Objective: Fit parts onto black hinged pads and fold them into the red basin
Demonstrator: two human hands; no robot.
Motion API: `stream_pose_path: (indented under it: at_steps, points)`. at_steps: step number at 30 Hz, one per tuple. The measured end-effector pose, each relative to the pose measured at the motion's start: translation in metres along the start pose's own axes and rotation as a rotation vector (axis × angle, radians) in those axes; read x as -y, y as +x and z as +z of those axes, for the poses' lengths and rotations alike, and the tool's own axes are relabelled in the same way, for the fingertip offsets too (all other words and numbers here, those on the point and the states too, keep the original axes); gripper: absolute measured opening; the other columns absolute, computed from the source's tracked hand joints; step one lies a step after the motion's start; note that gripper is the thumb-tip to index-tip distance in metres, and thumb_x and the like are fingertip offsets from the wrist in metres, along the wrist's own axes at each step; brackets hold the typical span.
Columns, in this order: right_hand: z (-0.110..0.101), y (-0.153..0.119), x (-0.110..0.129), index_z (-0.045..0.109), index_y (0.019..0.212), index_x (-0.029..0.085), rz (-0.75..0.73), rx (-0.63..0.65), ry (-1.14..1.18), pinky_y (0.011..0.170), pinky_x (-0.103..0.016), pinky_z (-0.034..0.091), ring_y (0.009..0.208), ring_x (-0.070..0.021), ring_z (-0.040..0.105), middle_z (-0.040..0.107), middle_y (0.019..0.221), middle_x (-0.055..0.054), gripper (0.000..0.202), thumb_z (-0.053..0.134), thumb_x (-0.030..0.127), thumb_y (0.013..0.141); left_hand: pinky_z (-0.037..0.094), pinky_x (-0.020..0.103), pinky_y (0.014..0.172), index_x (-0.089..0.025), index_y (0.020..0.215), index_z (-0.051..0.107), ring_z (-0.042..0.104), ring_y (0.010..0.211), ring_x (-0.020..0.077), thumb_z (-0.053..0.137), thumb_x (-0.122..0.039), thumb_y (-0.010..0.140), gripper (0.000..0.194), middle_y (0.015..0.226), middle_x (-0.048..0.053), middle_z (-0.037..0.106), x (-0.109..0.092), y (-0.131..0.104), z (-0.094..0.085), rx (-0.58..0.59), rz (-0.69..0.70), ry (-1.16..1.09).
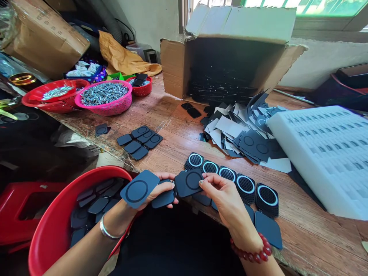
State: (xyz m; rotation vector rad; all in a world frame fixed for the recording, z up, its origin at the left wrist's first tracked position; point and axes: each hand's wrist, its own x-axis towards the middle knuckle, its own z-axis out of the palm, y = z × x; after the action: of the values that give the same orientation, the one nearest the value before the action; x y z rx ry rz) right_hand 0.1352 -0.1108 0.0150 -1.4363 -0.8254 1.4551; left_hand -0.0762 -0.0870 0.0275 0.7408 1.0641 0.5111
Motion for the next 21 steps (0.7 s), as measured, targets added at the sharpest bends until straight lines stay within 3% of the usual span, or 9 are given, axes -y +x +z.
stream_pose_path:
  at_steps: [9,13,21]
  points:
    - [0.0038,-0.0016,0.0040,0.065,0.058,0.016,0.006,-0.014,-0.026,0.065,-0.027,0.050,0.076,-0.0161,0.054,0.060,0.097,-0.007,0.041,0.090,0.048,0.051,0.059,0.026,0.056,-0.019,0.101,0.061,0.072,0.062,0.0172,0.061,-0.019,0.083,0.018,0.069,0.000,0.072,0.0015,-0.0005,0.0007,-0.020,-0.013,-0.016]
    - [0.0053,-0.0011,0.0053,0.066,0.059,0.016,-0.013,-0.021,-0.055,0.059,-0.026,0.044,0.067,-0.0123,0.049,0.061,0.092,-0.006,0.040,0.089,0.048,0.052,0.058,0.028,0.055,-0.021,0.096,0.061,0.072,0.061,0.0191,0.066,-0.024,0.081,0.015,0.069,0.000,0.071,0.0006,-0.0006,0.0007,-0.041,0.002,-0.024]
    - [0.0075,0.0008,0.0026,0.067,0.060,0.018,-0.087,-0.056,-0.135,0.060,-0.028,0.039,0.069,-0.0145,0.050,0.063,0.092,-0.007,0.038,0.085,0.050,0.054,0.056,0.027,0.054,-0.021,0.091,0.060,0.071,0.060,0.0192,0.067,-0.031,0.077,0.018,0.068,0.000,0.068,-0.0025,-0.0027,0.0043,-0.084,0.029,0.037]
